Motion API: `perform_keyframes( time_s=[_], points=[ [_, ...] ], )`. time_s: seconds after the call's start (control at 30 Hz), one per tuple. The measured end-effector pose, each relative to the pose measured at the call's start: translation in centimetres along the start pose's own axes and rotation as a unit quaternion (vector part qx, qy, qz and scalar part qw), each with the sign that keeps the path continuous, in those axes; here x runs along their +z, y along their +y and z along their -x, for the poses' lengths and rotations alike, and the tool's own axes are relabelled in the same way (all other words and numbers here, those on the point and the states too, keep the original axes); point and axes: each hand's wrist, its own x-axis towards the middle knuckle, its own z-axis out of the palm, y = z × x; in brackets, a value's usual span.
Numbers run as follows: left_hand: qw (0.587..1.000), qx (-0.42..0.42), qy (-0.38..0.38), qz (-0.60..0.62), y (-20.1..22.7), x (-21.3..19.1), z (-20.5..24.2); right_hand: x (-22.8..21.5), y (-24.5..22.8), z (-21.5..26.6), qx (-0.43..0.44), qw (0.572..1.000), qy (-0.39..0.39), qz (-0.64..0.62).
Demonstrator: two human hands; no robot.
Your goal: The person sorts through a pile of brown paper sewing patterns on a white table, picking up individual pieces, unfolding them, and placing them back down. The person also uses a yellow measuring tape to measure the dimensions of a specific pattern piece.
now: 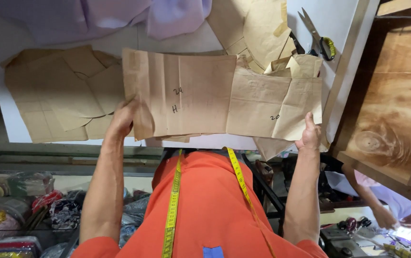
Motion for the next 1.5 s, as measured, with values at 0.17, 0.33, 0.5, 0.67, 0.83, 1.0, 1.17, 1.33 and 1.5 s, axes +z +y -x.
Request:
perform_keyframes(
  time_s=[0.17,0.33,0.5,0.67,0.83,1.0,1.17,1.33,1.5],
  points=[
    [1.000,-0.003,0.009,-0.009,-2.1,-2.8,-1.2,2.1,0.5,-0.6,0.001,1.000,-0.010,0.001],
    [1.000,-0.010,0.004,-0.029,-5.1,-6.0,-3.6,2.2,1.5,-0.8,-0.011,0.995,0.001,0.099],
    [0.998,-0.061,0.003,-0.033,-1.7,-6.9,-1.4,5.0,-0.5,2.1,0.009,0.997,-0.026,0.071],
    [0.999,-0.048,0.024,0.008,-3.3,-9.0,-2.0,6.0,-0.5,1.6,0.004,0.996,-0.052,0.074],
    [0.998,-0.050,0.027,0.031,-5.9,-11.1,-3.1,4.8,-1.2,1.9,0.005,0.990,-0.058,0.131],
    [0.998,-0.039,0.014,0.050,-4.9,-12.9,-1.8,6.3,-1.5,2.6,0.005,0.989,-0.070,0.132],
    [0.998,-0.021,0.063,-0.003,-8.9,-18.2,-3.4,13.2,-2.2,5.8,0.011,0.992,-0.095,0.080],
    [0.986,-0.030,0.137,-0.086,-11.1,-27.0,-5.4,16.8,-2.6,9.6,0.020,0.973,-0.137,0.183],
    [0.976,0.038,0.215,-0.016,-6.3,-32.3,1.3,23.1,2.2,11.7,-0.038,0.920,-0.370,0.123]
  ],
)
